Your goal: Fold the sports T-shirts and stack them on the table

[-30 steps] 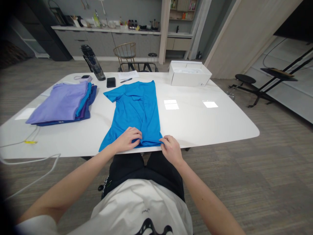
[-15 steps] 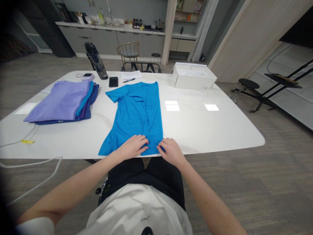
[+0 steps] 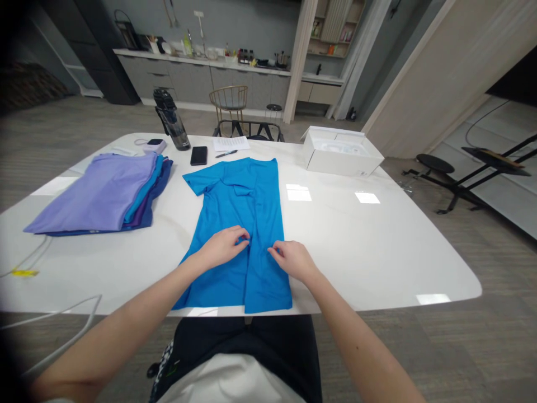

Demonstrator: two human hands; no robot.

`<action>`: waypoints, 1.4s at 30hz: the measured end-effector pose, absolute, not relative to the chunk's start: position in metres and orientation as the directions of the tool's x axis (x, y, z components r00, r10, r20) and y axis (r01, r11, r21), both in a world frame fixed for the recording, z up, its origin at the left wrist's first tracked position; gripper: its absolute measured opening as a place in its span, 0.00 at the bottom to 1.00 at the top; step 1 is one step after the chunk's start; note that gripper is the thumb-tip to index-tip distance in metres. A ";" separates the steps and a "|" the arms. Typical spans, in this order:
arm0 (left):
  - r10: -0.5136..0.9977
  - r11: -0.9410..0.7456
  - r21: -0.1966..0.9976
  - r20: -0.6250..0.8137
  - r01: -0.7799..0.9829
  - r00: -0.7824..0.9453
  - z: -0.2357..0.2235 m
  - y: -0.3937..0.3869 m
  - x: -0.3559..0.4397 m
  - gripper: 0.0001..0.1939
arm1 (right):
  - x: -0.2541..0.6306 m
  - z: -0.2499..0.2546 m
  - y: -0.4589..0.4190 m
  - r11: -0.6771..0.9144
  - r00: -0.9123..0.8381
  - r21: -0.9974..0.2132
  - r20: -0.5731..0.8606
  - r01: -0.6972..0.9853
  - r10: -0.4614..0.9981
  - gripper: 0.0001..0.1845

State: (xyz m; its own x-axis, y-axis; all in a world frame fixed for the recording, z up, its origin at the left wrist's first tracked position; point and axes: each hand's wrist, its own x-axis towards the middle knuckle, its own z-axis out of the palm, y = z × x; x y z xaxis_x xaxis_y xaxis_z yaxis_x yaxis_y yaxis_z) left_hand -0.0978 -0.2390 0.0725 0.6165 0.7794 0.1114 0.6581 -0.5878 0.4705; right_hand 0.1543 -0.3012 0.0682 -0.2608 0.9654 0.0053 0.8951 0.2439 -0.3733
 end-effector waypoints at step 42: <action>0.924 -0.208 0.529 0.383 0.823 -0.013 0.054 0.086 -0.101 0.15 | 0.157 0.016 0.127 -0.136 0.230 -0.282 0.334 0.950 0.914 0.16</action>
